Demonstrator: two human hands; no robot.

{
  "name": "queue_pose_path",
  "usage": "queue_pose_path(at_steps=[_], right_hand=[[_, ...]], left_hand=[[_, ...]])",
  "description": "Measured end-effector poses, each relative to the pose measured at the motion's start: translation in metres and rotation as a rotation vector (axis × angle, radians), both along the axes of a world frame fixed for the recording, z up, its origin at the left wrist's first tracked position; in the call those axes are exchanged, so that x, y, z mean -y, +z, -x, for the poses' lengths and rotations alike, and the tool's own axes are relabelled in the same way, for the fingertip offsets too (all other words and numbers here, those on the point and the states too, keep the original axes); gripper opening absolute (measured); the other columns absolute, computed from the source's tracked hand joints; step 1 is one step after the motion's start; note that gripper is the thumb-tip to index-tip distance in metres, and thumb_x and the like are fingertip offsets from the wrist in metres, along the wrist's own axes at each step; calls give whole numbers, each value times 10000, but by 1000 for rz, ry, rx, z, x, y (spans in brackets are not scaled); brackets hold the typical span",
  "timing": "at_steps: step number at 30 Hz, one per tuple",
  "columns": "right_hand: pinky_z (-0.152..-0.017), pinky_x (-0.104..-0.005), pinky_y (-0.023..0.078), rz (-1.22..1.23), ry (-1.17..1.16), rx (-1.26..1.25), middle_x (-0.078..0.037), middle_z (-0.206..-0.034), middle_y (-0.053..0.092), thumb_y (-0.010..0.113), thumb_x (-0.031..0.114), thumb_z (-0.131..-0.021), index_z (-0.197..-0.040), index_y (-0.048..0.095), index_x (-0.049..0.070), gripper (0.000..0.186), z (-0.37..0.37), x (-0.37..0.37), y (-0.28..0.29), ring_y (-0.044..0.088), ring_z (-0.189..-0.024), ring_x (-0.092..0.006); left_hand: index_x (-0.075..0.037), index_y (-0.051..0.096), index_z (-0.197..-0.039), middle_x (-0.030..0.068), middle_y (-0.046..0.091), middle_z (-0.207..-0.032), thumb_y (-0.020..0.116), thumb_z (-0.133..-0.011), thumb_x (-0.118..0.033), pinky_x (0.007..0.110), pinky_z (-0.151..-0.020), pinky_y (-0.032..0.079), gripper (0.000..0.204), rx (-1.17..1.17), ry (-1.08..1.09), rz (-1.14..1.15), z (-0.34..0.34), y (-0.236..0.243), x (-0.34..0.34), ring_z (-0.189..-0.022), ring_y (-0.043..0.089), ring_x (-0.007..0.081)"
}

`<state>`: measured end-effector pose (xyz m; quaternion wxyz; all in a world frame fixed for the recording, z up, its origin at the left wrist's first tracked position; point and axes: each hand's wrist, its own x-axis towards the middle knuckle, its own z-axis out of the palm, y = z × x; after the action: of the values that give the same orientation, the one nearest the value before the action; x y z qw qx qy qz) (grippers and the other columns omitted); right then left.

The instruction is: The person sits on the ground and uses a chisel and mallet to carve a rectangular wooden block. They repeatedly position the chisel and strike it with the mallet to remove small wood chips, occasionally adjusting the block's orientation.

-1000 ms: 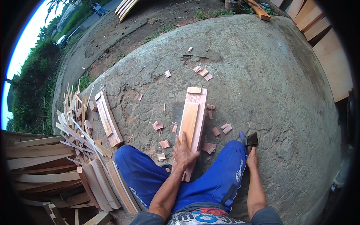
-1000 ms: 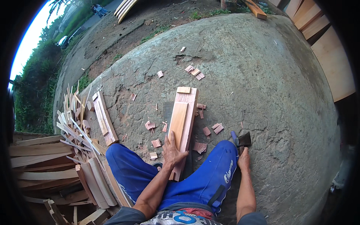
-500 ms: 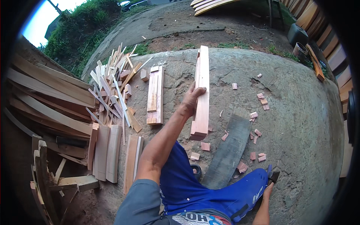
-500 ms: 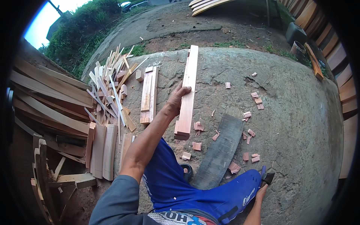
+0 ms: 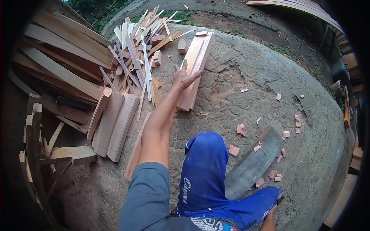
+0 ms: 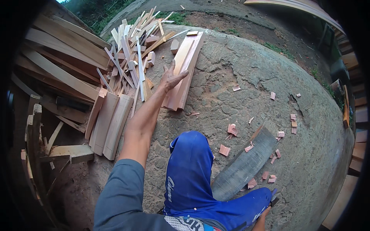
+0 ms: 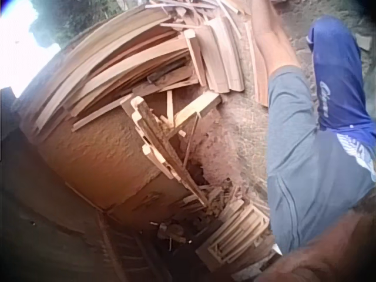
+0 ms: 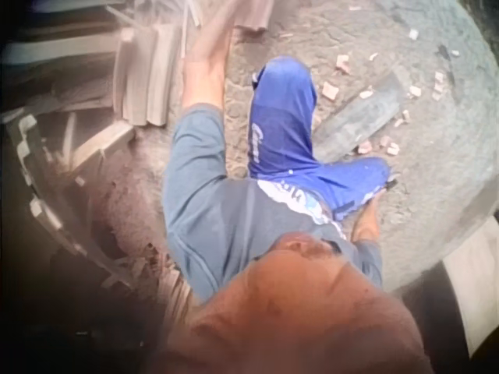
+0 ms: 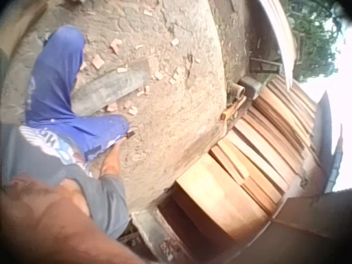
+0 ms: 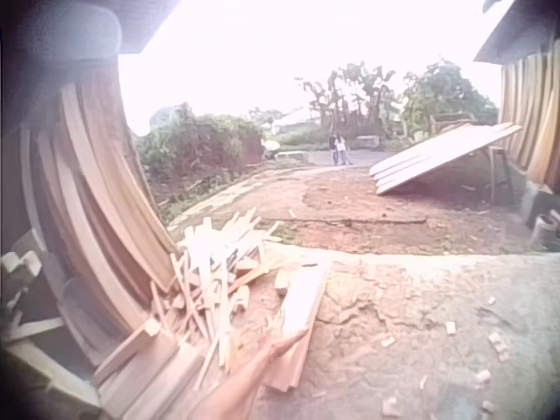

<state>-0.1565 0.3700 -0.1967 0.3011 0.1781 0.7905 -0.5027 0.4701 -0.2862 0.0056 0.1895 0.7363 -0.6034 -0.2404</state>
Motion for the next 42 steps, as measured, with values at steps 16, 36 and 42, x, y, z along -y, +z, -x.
queue_pose_path(at_steps=[16,36,42], right_hand=[[-876,-447,565,-172,290,-48,-172,-1150,740,391,608,-1071,-1254,680,-48,740,-22,50,26,722,-993,-313],[-873,-445,573,-292,701,-115,-176,-1149,740,406,581,-1080,-1269,672,-58,717,-146,171,54,726,-992,-314],[-872,-445,575,-306,741,-77,-177,-1148,740,410,572,-1083,-1273,669,-61,710,-159,188,47,727,-991,-314]], left_hand=[[-61,497,-1549,248,380,-1646,759,-878,-259,495,-1242,319,747,148,396,52,-135,-135,-390,-1503,380,434],[43,546,-1293,164,701,-1085,638,-890,-797,384,-691,575,936,-1153,1261,343,-448,-57,-118,-875,717,292],[-54,592,-1274,131,673,-1089,674,-953,-637,366,-719,582,670,-1306,1263,440,-521,-77,-112,-932,697,246]])
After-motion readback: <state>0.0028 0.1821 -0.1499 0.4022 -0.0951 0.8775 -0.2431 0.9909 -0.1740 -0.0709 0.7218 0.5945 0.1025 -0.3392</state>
